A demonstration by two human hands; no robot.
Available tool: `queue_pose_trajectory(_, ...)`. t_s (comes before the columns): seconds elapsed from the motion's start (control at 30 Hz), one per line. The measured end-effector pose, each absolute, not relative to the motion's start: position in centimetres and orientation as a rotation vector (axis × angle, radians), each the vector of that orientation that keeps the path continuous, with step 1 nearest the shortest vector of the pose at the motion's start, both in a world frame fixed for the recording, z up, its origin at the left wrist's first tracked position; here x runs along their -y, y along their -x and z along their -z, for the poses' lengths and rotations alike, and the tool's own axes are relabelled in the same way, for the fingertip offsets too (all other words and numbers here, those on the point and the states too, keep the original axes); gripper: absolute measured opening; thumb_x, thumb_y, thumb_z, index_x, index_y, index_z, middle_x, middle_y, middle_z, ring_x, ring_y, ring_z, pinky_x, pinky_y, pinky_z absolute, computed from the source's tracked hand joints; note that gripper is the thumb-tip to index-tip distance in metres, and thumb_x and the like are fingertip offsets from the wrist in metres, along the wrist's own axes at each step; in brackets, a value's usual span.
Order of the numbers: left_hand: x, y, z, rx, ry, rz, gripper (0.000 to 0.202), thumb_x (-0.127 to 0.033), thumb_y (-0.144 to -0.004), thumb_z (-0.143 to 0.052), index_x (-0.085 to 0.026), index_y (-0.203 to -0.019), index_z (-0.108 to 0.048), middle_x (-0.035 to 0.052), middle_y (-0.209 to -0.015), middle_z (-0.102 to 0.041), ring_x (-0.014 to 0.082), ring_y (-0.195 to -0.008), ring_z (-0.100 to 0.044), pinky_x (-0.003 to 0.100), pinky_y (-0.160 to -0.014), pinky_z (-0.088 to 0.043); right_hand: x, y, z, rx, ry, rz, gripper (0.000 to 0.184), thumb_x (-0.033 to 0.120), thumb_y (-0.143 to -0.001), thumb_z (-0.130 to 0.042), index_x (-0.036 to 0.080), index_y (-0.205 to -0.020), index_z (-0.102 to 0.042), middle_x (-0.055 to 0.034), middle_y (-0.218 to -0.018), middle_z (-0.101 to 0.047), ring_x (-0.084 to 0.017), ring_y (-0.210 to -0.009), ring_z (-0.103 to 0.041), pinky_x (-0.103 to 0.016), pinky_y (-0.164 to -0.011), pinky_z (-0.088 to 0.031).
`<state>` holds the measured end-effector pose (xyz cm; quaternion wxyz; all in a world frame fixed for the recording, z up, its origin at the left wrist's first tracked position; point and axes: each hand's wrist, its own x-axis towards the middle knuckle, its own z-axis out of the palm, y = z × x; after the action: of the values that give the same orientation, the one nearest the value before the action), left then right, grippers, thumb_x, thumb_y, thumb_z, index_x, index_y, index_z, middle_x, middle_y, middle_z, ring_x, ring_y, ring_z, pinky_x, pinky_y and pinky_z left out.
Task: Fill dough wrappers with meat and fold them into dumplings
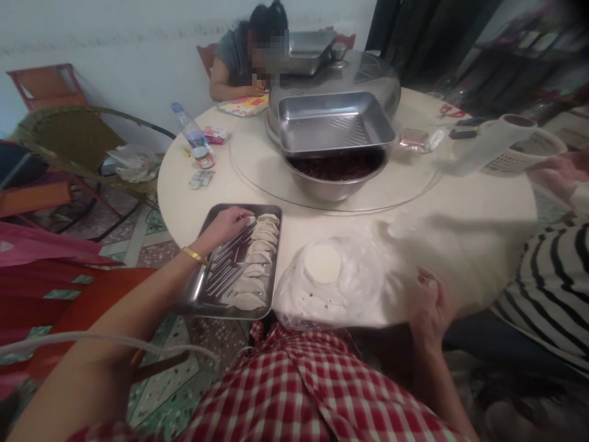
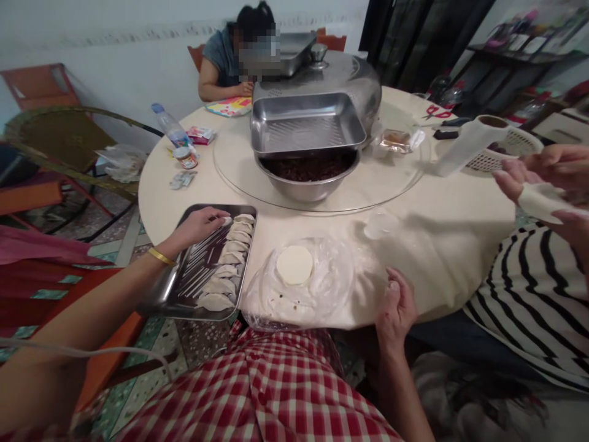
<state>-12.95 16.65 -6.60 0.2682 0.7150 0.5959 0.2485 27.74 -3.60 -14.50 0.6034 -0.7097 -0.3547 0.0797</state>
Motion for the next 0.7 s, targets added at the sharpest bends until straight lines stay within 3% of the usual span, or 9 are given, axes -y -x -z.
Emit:
queue_pose_trajectory(0.27,-16.7,13.1,6.1,-1.622,-1.813,-0.763,0.024,-0.032,-0.067,-0.069,-0.021,-0.087,-0.076,0.0077,-0.1,-0.072,0.0264,-0.101,-0.059,0.035,-0.097,-0.042,3.4,-27.8,14.5,0.825,1.666,-0.196,0.05,0.055,-0.09,-0.044,0.015,-0.108,-0.068,-0.0099,-0.103,-0.066,-0.021,-0.092,-0.061,-0.04,-0.089,-0.047)
queue_pose_trajectory(0.47,-16.7,13.0,5.4,-1.541,-1.448,-0.916,0.033,-0.036,-0.07,-0.068,-0.013,-0.093,-0.07,0.0064,-0.079,-0.069,0.0162,-0.069,-0.061,0.032,-0.072,-0.052,3.3,-27.7,14.7,0.791,1.63,-0.218,0.049,0.054,-0.09,-0.046,0.014,-0.108,-0.068,-0.0107,-0.104,-0.067,-0.021,-0.092,-0.062,-0.041,-0.09,-0.048)
queue_pose_trajectory(0.7,-12.6,14.4,3.7,-1.458,-1.183,-0.822,0.022,-0.023,-0.073,-0.069,-0.015,-0.093,-0.07,0.0038,-0.081,-0.067,0.0115,-0.069,-0.061,0.029,-0.075,-0.054,3.4,-28.4,15.0,0.772,1.638,-0.207,0.047,0.05,-0.09,-0.044,0.012,-0.105,-0.067,-0.016,-0.105,-0.066,-0.026,-0.091,-0.063,-0.041,-0.082,-0.048)
